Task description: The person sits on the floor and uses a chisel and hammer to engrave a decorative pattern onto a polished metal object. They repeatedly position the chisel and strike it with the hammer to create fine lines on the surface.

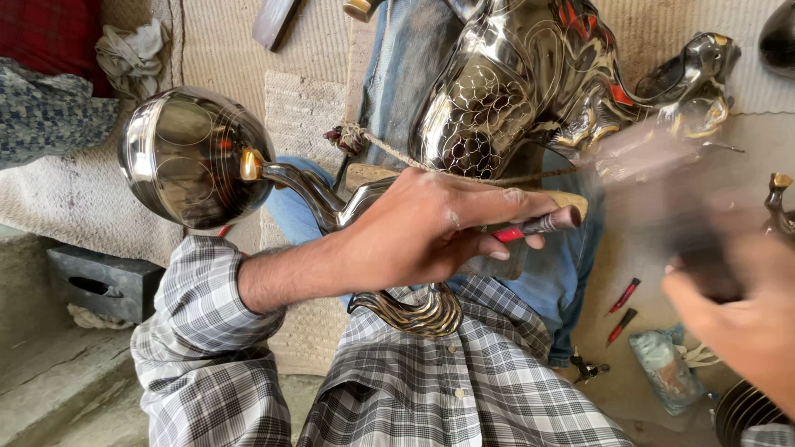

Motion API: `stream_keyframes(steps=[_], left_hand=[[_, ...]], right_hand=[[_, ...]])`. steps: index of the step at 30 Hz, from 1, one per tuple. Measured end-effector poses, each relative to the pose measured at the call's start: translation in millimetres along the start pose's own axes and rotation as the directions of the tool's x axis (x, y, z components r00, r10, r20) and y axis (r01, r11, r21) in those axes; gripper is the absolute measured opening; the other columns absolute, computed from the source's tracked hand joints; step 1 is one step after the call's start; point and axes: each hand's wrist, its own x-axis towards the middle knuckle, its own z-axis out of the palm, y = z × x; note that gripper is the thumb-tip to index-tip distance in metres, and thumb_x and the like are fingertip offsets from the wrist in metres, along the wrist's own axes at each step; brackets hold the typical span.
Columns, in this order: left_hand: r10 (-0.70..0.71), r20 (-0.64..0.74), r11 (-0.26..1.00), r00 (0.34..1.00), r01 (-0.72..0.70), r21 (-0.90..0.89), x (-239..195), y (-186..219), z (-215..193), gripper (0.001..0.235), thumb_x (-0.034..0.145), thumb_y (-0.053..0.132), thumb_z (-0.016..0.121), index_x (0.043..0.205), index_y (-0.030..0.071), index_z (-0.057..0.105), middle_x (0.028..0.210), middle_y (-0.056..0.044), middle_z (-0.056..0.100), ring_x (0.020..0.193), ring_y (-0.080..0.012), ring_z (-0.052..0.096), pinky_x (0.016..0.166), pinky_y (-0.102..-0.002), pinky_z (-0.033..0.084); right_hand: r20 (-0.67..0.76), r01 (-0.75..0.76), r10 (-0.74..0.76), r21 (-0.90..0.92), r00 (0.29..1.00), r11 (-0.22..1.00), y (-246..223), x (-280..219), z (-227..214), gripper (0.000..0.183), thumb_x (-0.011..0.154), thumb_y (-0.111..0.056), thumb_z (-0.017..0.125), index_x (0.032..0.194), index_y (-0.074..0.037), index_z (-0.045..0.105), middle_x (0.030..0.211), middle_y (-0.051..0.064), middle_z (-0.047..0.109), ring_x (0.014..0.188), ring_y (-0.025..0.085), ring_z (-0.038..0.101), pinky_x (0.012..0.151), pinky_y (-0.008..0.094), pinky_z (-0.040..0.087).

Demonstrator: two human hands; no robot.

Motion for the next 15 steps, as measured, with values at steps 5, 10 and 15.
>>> stream_keyframes(steps=[5, 10, 15], left_hand=[[-0.240, 0.024, 0.954, 0.970, 0.241, -0.177, 9, 4, -7, 0.050, 0.092, 0.008, 0.078, 0.139, 0.009, 0.060, 0.120, -0.003, 0.078, 0.069, -0.0125, 0.078, 0.054, -0.031, 0.059], [-0.092, -0.009, 0.984, 0.996, 0.089, -0.153, -5, -3, -10, 0.054, 0.093, 0.005, 0.079, 0.143, 0.008, 0.060, 0.128, -0.006, 0.076, 0.084, -0.0171, 0.081, 0.064, -0.034, 0.061], [-0.052, 0.040, 0.985, 0.998, 0.058, -0.165, -4, -10, -12, 0.057, 0.095, 0.008, 0.080, 0.148, 0.008, 0.056, 0.124, -0.005, 0.077, 0.107, -0.0214, 0.081, 0.079, -0.034, 0.066]], right_hand=[[-0.137, 0.201, -0.188, 0.084, 0.972, 0.976, -13, -1, 16, 0.081, 0.079, -0.003, 0.079, 0.153, 0.007, 0.047, 0.100, 0.018, 0.071, 0.081, 0.022, 0.071, 0.075, 0.034, 0.057], [-0.220, 0.330, -0.354, -0.138, 0.909, 0.934, -3, 5, 19, 0.074, 0.080, 0.000, 0.080, 0.146, 0.009, 0.049, 0.105, 0.027, 0.069, 0.089, 0.032, 0.071, 0.078, 0.040, 0.057], [-0.174, 0.109, -0.068, 0.238, 0.982, 0.965, 16, -5, 17, 0.035, 0.099, -0.003, 0.079, 0.123, 0.005, 0.055, 0.097, 0.012, 0.070, 0.082, 0.017, 0.070, 0.075, 0.028, 0.056]])
